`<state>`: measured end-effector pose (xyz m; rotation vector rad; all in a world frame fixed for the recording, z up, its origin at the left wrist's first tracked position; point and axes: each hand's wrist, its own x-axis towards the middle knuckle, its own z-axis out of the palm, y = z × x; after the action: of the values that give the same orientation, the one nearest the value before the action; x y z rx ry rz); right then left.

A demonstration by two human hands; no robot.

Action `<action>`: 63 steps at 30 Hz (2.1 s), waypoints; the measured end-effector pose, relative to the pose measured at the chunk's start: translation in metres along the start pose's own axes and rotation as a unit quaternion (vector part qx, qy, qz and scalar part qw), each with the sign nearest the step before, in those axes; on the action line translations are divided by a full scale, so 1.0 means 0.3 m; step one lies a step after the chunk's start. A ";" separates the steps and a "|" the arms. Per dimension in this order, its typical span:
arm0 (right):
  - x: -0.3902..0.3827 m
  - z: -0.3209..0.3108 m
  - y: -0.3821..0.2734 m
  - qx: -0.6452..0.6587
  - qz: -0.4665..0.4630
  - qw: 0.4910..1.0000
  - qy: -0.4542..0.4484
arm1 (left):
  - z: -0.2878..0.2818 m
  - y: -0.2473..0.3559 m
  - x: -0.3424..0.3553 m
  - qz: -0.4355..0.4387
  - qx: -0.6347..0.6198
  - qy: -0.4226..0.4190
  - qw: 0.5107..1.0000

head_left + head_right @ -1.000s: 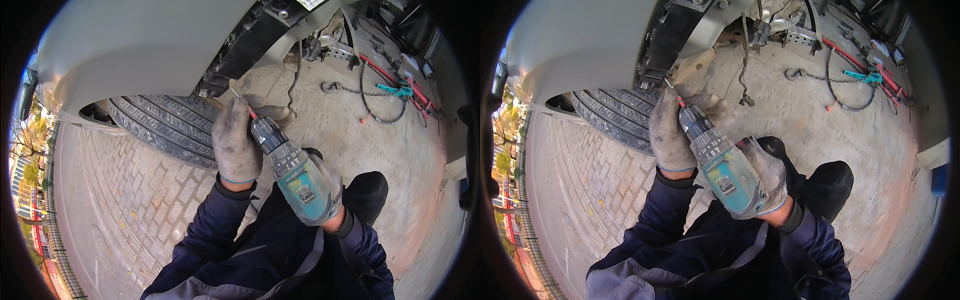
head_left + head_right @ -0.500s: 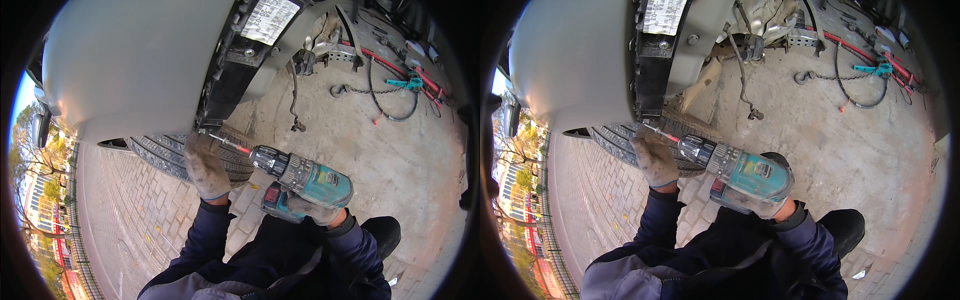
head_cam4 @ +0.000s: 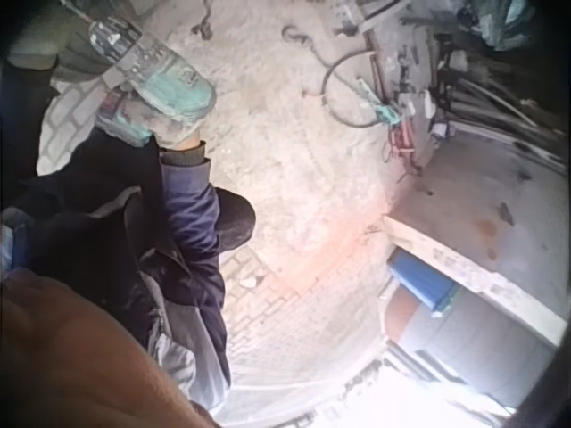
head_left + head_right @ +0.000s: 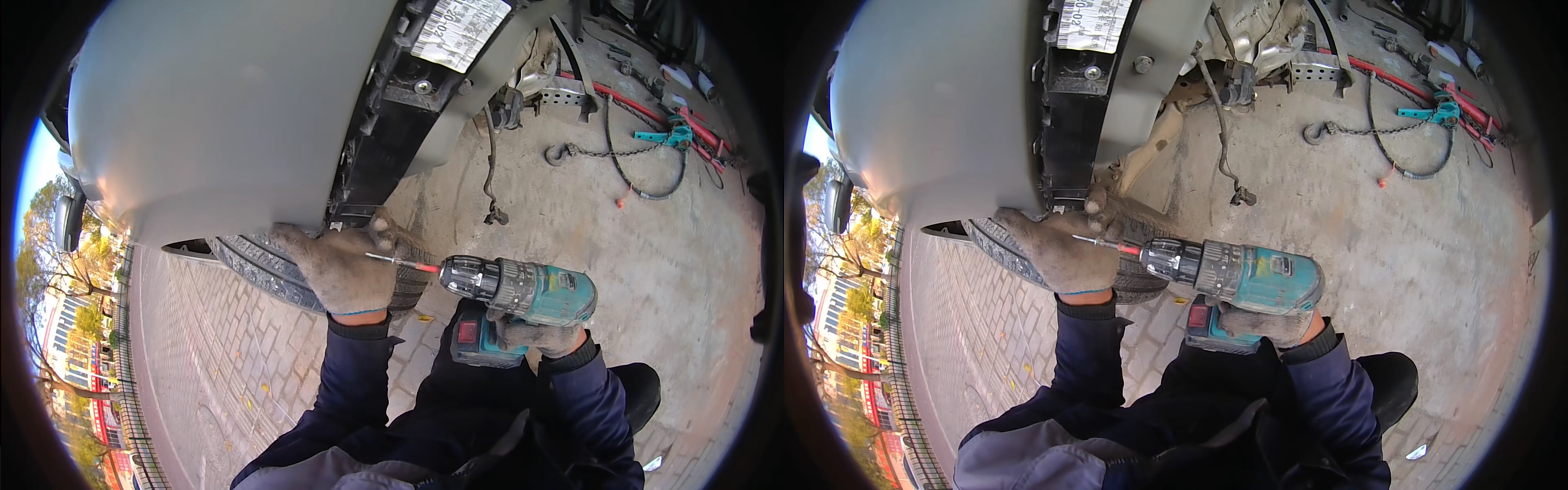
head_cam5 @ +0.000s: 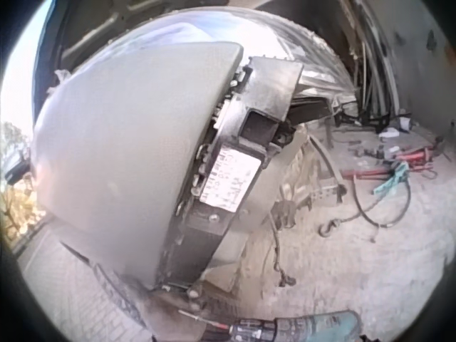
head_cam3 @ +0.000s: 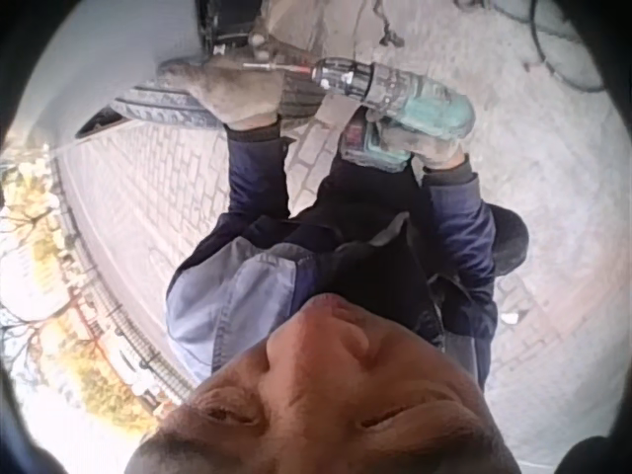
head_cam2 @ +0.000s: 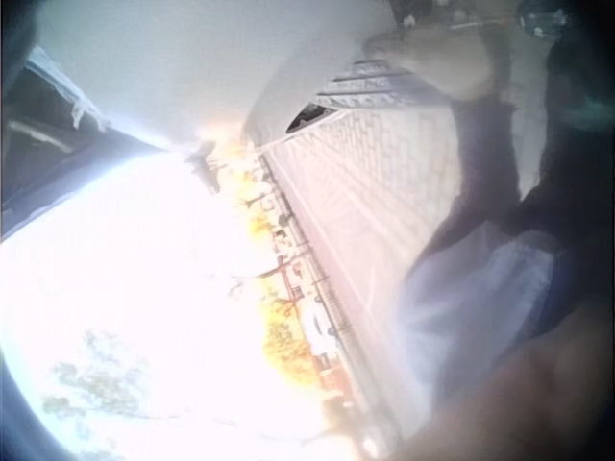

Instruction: The person uses a cordless drill to remove screws from the front of a car with the hood open. They then detach the headlight assembly and set it aside.

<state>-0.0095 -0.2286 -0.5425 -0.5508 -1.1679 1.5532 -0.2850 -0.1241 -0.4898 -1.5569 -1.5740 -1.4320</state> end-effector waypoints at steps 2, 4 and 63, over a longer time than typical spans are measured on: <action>0.002 0.004 0.002 -0.113 -0.043 0.993 0.004 | -0.008 0.004 0.029 -0.043 0.003 -0.026 0.999; -0.002 0.010 0.007 -0.051 -0.016 0.998 0.025 | -0.011 0.016 0.051 -0.017 0.046 -0.006 0.999; -0.005 0.283 0.298 0.693 0.068 0.717 0.013 | 0.051 0.021 0.090 0.218 0.134 0.186 0.949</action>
<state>-0.1205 -0.2593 -0.5867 0.3890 0.2980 2.0279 -0.2804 -0.1011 -0.4688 -1.2793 -1.0653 -1.1267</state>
